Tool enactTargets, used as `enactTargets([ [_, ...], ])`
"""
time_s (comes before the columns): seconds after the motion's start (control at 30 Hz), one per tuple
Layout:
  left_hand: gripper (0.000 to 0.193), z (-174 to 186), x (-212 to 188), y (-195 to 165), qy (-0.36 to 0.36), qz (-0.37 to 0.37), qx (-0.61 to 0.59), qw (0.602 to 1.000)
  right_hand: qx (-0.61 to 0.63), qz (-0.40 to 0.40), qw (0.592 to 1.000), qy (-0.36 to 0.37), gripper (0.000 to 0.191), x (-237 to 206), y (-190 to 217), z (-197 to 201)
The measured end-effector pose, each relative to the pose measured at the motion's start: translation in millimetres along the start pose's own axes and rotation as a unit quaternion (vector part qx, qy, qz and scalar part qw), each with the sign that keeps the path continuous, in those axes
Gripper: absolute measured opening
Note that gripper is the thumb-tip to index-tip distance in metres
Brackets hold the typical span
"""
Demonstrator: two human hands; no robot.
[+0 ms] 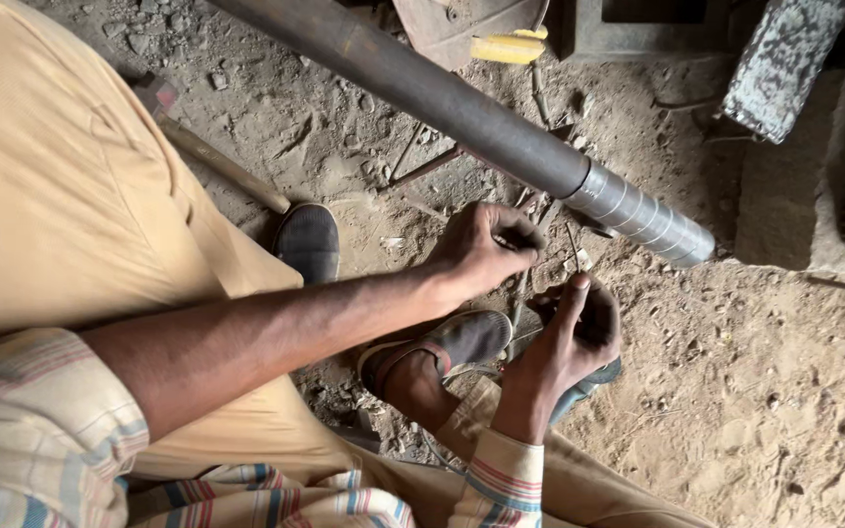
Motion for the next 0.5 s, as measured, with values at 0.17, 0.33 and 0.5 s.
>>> enactTargets([
  [0.17,0.008,3,8,4,-0.014,0.017,0.017,1.000,-0.009,0.048,0.999,0.016,0.025,-1,1,-3],
  [0.33,0.012,2,6,4,-0.011,0.005,-0.006,1.000,-0.010,0.039,0.999,0.025,0.027,-1,-5,-8],
  [0.5,0.030,7,2,5,-0.034,-0.027,-0.024,0.999,-0.017,0.004,1.000,-0.017,0.040,-1,-13,-12],
])
Point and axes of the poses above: each hand's wrist, its own x-axis towards the middle knuckle, its own z-axis out of the back of the hand, y = z × x, the point moved 3 cm from there along x, towards the middle knuckle, and after that the axes turned 12 degrees about -x, right-handed, at the moved point
